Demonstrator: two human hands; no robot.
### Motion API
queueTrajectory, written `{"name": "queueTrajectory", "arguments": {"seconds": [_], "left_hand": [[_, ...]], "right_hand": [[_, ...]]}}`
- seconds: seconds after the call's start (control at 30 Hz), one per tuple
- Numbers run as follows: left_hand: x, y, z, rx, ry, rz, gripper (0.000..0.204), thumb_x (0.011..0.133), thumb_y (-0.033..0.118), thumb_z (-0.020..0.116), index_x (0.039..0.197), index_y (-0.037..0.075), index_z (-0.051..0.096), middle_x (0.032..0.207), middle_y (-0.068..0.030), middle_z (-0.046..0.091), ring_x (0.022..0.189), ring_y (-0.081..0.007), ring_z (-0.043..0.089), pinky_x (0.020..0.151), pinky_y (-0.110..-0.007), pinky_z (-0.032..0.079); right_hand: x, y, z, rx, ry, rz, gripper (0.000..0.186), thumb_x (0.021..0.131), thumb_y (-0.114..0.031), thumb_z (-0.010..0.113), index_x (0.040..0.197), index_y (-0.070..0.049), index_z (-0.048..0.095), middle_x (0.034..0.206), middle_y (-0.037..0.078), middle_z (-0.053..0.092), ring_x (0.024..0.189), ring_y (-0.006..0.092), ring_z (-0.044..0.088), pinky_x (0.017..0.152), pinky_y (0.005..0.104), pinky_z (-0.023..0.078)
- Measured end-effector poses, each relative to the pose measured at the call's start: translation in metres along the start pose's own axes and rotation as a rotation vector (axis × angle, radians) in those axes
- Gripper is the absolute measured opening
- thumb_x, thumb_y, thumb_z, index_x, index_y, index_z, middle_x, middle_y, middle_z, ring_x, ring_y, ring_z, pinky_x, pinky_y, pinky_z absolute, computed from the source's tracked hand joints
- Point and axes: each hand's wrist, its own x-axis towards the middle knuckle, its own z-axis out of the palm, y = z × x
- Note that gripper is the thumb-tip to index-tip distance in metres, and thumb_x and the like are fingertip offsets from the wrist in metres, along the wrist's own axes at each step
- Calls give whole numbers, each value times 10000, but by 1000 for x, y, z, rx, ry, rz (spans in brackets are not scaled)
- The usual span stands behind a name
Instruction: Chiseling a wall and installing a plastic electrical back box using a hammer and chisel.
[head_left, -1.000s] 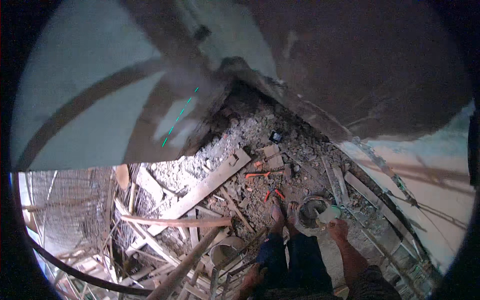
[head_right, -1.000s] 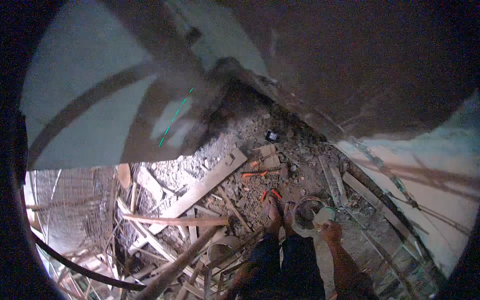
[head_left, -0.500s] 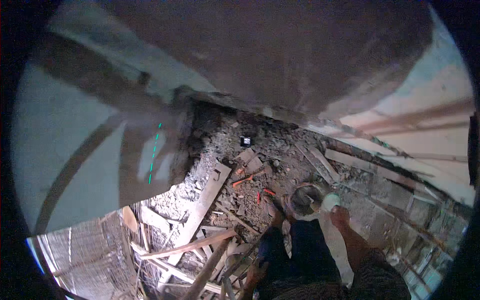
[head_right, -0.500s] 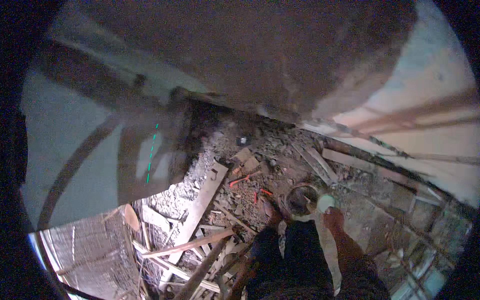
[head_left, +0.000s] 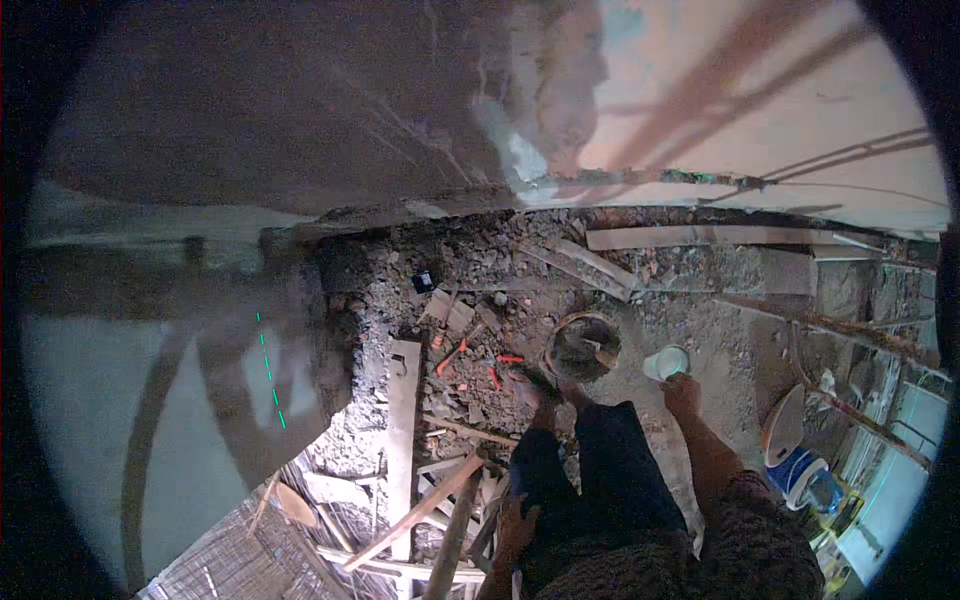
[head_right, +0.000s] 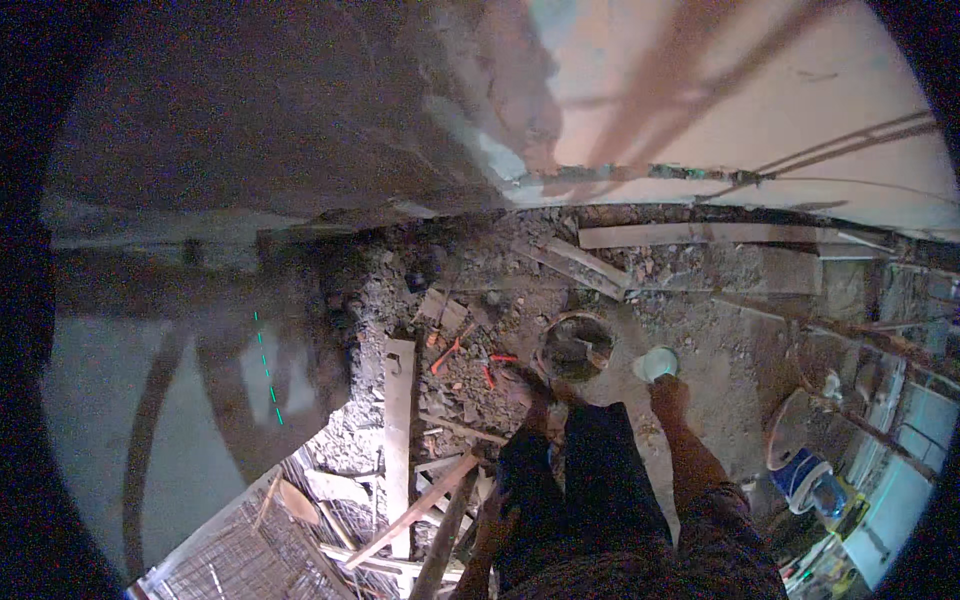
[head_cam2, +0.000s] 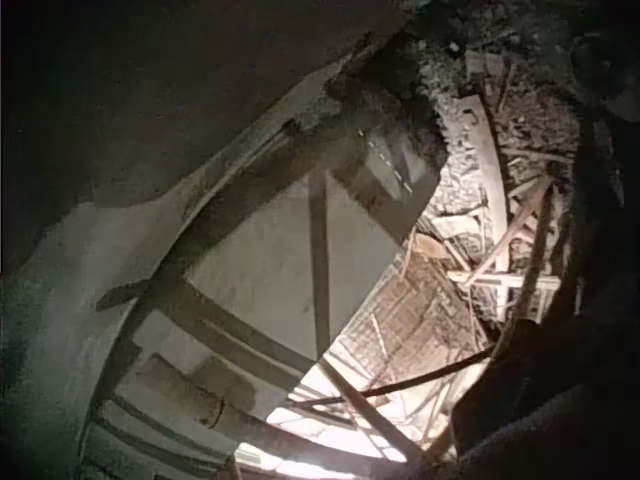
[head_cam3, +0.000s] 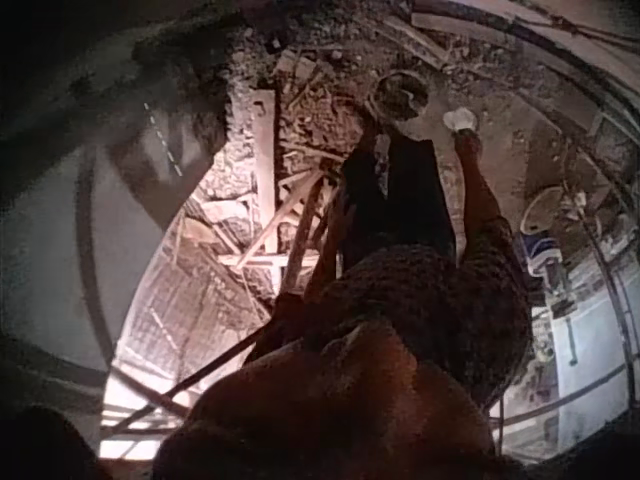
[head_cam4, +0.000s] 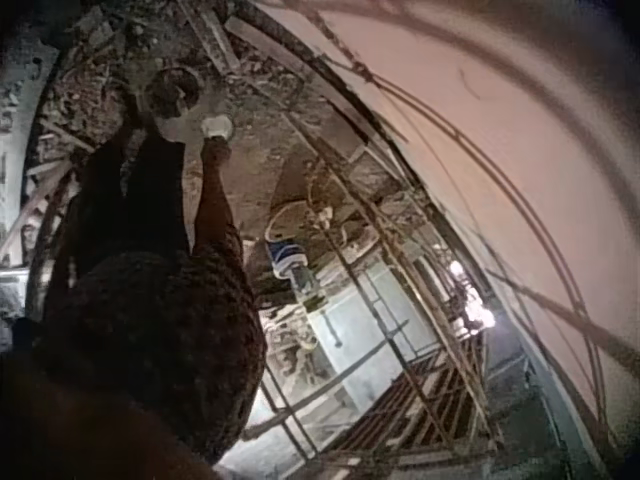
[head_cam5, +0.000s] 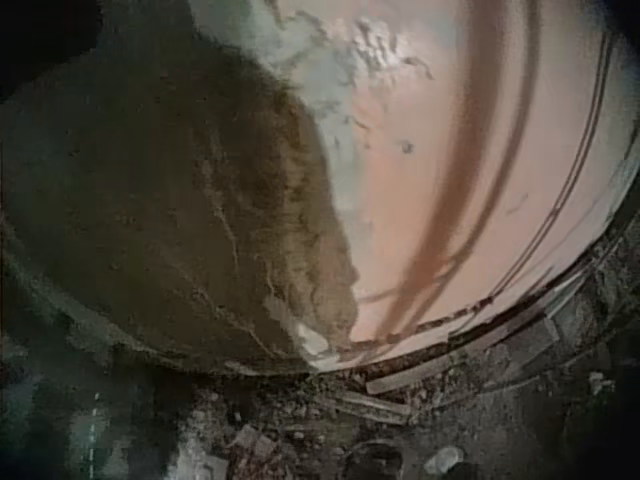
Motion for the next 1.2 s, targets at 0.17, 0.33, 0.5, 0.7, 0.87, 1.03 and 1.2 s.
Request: {"name": "queueTrajectory", "arguments": {"seconds": [0.17,0.33,0.5,0.7,0.87,1.03,1.2], "left_hand": [[13,-29,5,18,-86,41,564,896,403,677,1318,50,553,1349,-282,506,1285,-460,452,1086,-537,366],[17,-46,36,99,-90,70,624,886,411,690,1365,58,506,1419,-287,440,1325,-485,403,1105,-556,345],[13,-17,75,147,-48,41,814,865,440,709,1496,80,342,1490,-326,334,1389,-526,290,1136,-595,276],[31,40,105,274,-183,-200,981,832,493,726,1571,120,200,1562,-344,164,1458,-520,135,1162,-609,203],[37,49,136,451,-176,-348,1028,804,551,724,1585,196,158,1586,-337,65,1462,-535,101,1156,-641,178],[42,49,155,497,-163,-377,1020,809,568,711,1588,230,144,1590,-335,46,1463,-545,88,1145,-662,180],[59,67,161,528,-244,-524,1007,815,585,689,1590,250,139,1592,-337,50,1462,-551,99,1132,-684,186]], "right_hand": [[-29,51,28,52,124,-12,212,820,-262,698,826,-51,716,884,143,709,815,370,673,749,512,524],[-38,94,54,-34,159,2,178,831,-240,688,842,-66,721,869,144,701,815,351,675,734,490,526],[-28,122,59,-93,84,-120,169,864,-237,646,880,-91,728,919,121,674,885,323,664,759,479,528],[-2,191,106,76,125,-45,169,867,-237,641,913,-95,721,977,107,675,922,321,662,790,473,527],[39,225,150,233,123,154,222,842,-215,704,939,-17,727,954,199,712,922,398,668,813,504,517],[72,241,157,356,1,323,229,829,-183,719,957,6,711,906,221,696,919,411,636,819,501,497],[85,245,148,326,224,73,197,818,-120,703,971,3,684,1037,250,643,1020,424,593,865,517,470]]}}
